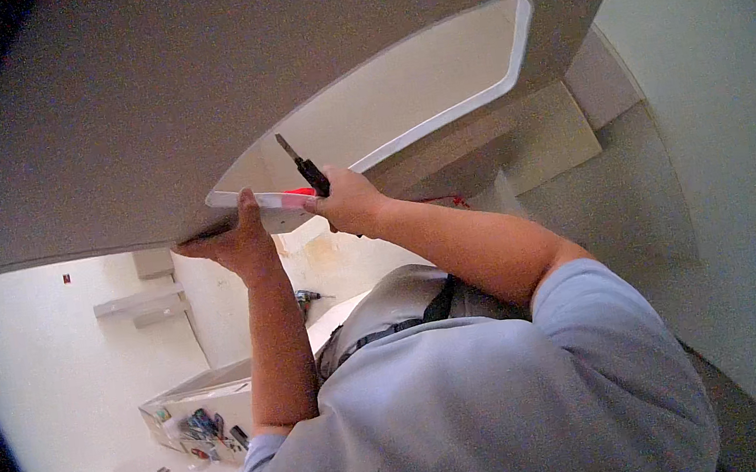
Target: The person applies a white adhesive strip to the inner edges of a rectangular cutout in a wooden panel, presses it firmly by hand along the perimeter, and then uses a utility knife to cut away the excess material.
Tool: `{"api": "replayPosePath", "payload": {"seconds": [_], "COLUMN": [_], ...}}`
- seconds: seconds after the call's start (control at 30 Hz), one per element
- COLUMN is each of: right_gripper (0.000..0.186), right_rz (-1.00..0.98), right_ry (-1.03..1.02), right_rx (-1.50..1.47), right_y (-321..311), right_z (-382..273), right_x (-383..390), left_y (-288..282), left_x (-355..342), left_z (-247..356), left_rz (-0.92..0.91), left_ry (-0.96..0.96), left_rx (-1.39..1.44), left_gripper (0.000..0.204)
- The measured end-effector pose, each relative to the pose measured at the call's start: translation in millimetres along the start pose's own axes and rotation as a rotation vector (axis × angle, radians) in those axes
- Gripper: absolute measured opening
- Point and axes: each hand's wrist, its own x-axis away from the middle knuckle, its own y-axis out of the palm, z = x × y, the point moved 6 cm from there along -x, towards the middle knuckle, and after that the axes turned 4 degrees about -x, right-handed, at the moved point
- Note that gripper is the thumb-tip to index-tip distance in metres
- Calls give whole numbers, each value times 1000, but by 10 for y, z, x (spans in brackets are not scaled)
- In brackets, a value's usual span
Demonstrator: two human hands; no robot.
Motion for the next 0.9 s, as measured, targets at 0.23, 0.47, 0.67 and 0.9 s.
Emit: {"api": "replayPosePath", "payload": {"seconds": [0.23,0.47,0.67,0.9], "right_gripper": [26,28,32,34], "right_rz": [-59,50,39,76], "right_ry": [68,-51,36,156], "right_rx": [-270,-58,133,102], "right_y": [97,-3,-470,-913], "right_z": [138,-26,808,789], "right_x": [30,222,621,1006], "left_y": [30,19,87,47], "left_x": [-82,-115,-100,40], "left_z": [31,92,42,-43], "left_rz": [32,-12,-29,-54], "left_ry": [-9,-36,-43,23], "left_rx": [-102,21,103,-130], "left_gripper": [120,124,127,146]}}
